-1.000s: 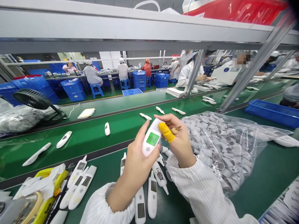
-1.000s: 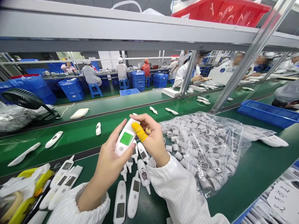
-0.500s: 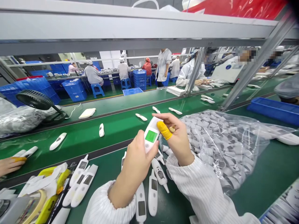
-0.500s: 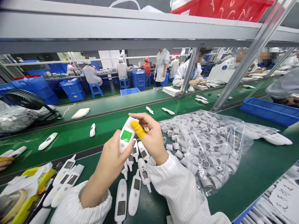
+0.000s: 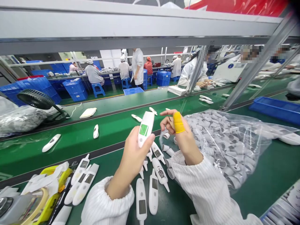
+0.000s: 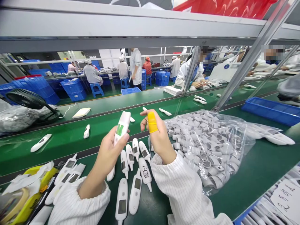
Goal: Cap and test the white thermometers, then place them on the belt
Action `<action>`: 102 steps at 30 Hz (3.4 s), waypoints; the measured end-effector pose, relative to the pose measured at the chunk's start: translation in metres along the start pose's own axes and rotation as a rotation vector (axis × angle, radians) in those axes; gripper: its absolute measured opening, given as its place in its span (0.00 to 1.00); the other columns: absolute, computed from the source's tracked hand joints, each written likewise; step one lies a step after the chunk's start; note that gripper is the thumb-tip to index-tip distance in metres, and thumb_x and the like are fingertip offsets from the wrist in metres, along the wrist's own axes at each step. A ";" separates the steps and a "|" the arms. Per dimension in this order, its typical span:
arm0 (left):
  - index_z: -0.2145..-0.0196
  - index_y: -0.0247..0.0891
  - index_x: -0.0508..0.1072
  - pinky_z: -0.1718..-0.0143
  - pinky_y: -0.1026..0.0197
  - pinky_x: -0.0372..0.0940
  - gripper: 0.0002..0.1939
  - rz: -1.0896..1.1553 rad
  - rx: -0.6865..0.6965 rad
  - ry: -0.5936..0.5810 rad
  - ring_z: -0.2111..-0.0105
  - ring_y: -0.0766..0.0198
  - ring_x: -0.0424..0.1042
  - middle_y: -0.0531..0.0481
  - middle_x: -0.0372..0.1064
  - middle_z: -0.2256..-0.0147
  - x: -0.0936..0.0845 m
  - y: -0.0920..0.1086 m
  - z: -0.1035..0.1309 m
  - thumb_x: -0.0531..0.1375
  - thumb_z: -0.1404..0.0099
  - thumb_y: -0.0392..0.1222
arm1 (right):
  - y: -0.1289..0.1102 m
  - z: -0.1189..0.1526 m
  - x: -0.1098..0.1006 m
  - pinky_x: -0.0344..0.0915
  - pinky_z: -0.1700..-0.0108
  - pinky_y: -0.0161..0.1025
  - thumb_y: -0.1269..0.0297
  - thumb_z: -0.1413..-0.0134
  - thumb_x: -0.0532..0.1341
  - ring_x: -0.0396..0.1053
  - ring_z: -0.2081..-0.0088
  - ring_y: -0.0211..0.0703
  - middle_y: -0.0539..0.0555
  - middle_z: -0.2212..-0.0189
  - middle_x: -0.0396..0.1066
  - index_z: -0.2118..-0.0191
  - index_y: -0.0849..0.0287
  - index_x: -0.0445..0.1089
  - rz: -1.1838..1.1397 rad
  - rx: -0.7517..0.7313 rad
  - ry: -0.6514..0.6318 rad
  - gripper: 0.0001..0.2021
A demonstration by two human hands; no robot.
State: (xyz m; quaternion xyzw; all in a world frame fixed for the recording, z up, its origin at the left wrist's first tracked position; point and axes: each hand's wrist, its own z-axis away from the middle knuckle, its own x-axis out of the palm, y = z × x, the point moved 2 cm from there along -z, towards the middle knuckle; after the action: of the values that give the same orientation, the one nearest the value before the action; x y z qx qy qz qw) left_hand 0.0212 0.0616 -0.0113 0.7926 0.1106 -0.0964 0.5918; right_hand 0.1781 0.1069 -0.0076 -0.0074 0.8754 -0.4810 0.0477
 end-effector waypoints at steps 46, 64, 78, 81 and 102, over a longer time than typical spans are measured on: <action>0.48 0.40 0.59 0.76 0.70 0.62 0.18 0.659 -0.115 -0.327 0.78 0.72 0.61 0.57 0.64 0.74 -0.010 0.007 0.006 0.49 0.36 0.31 | -0.035 0.025 0.022 0.73 0.67 0.38 0.73 0.40 0.62 0.76 0.67 0.43 0.54 0.67 0.78 0.57 0.52 0.77 0.473 -0.733 0.110 0.10; 0.34 0.40 0.52 0.50 0.58 0.64 0.35 0.083 0.120 -0.066 0.52 0.58 0.68 0.44 0.65 0.44 0.010 0.010 0.016 0.48 0.38 0.27 | -0.006 0.004 0.028 0.60 0.73 0.32 0.58 0.62 0.77 0.60 0.74 0.35 0.47 0.76 0.62 0.67 0.57 0.69 -0.151 0.228 -0.219 0.19; 0.48 0.42 0.56 0.76 0.67 0.59 0.22 0.555 -0.028 0.076 0.75 0.71 0.60 0.56 0.62 0.68 -0.040 -0.006 -0.012 0.48 0.40 0.29 | 0.065 0.006 -0.068 0.55 0.71 0.35 0.71 0.46 0.58 0.63 0.72 0.39 0.51 0.72 0.65 0.64 0.56 0.69 0.690 0.313 -0.120 0.05; 0.46 0.43 0.56 0.76 0.67 0.59 0.24 0.559 -0.037 0.064 0.75 0.71 0.60 0.56 0.61 0.68 -0.039 -0.006 -0.012 0.48 0.39 0.29 | 0.104 0.028 -0.072 0.52 0.71 0.36 0.83 0.53 0.55 0.67 0.70 0.41 0.54 0.65 0.69 0.64 0.59 0.72 0.962 0.390 -0.231 0.15; 0.46 0.35 0.68 0.52 0.49 0.70 0.18 -0.789 -0.399 0.309 0.53 0.56 0.72 0.43 0.68 0.49 -0.060 -0.124 -0.089 0.60 0.31 0.44 | 0.152 0.066 -0.091 0.64 0.66 0.37 0.80 0.46 0.48 0.73 0.64 0.44 0.55 0.57 0.70 0.55 0.57 0.62 1.305 0.213 -0.259 0.16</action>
State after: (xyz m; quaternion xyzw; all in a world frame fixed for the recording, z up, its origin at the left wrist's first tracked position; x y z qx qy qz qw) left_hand -0.0699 0.1771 -0.0830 0.5656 0.5069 -0.1716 0.6275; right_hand 0.2796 0.1390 -0.1641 0.4701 0.6354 -0.4325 0.4338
